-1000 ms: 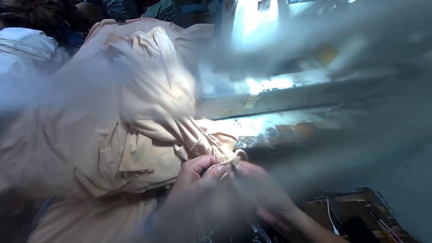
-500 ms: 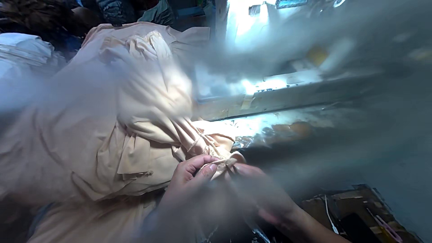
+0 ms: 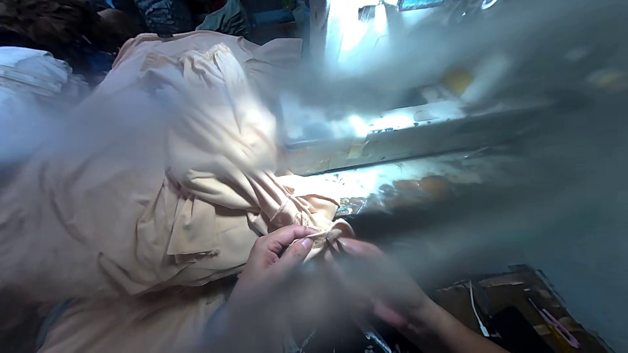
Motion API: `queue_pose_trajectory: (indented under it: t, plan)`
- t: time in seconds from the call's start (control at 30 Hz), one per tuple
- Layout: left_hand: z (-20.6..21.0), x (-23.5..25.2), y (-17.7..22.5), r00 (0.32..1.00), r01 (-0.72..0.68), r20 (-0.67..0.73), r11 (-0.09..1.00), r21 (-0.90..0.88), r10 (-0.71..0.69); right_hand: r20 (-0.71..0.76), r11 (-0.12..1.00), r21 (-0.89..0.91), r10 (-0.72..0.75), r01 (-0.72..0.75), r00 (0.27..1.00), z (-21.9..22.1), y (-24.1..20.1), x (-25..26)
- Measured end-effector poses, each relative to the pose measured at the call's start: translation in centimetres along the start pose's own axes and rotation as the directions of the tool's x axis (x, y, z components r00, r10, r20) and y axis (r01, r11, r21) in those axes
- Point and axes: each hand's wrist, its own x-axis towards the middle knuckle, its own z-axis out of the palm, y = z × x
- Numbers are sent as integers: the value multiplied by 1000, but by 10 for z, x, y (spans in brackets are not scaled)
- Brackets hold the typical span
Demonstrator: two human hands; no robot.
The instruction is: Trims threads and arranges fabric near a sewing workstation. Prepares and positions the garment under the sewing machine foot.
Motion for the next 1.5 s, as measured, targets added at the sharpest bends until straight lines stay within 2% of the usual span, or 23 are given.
queue_pose_trajectory:
  t: [0.3,0.33,0.4,0.47,0.5,0.57,0.63,0.7,0.8,0.9,1.03,1.1,1.23,1.27,1.33,1.4,1.5]
  plan:
    - [1,0,-1,1000,-27,-7,999,34,27,3,999,35,41,-41,999,2,-1,1]
    - [1,0,-2,999,-38,13,999,38,38,36,1000,19,-7,7,999,1,1,0]
    - [1,0,-1,997,-48,67,998,40,45,202,970,-49,-223,237,954,-4,6,-2]
    - [1,0,-1,998,-40,58,995,95,35,425,858,-105,-419,503,802,-7,0,-8]
    - [1,-1,-3,999,-24,47,993,115,19,486,784,-142,-477,604,733,-7,-8,-11]
    - [-1,0,-4,1000,3,30,992,127,-7,487,598,-327,-556,731,673,-11,-25,-15]
    - [0,-1,-1,999,25,28,994,110,-28,392,337,-624,-646,705,656,-17,-27,-11]
    - [3,0,1,999,29,23,996,86,-32,340,138,-790,-712,598,614,-18,-20,-4]
    - [7,3,4,1000,3,28,997,78,-5,373,-86,-866,-767,492,522,-12,-9,3]
    - [11,5,7,999,-33,38,994,101,29,400,-192,-883,-785,429,472,-8,-7,10]
    - [15,6,5,992,-122,65,966,227,110,377,-159,-896,-767,415,519,-7,-8,15]
    - [13,6,7,997,-72,55,974,216,62,300,-105,-917,-818,386,491,-14,-13,14]
    - [6,7,1,990,139,4,990,-26,-139,-5,108,-959,-931,262,365,-47,-46,1]
    - [6,9,0,984,176,-14,981,-83,-178,-33,119,-969,-931,217,363,-51,-51,-2]
    - [6,11,-2,978,200,-27,967,-159,-207,5,71,-987,-879,141,477,-45,-47,-9]
    - [7,13,-3,978,198,-27,962,-186,-206,93,70,-970,-777,233,622,-30,-32,-15]
    - [8,13,-2,981,183,-24,965,-189,-191,219,224,-885,-573,408,789,-12,-13,-15]
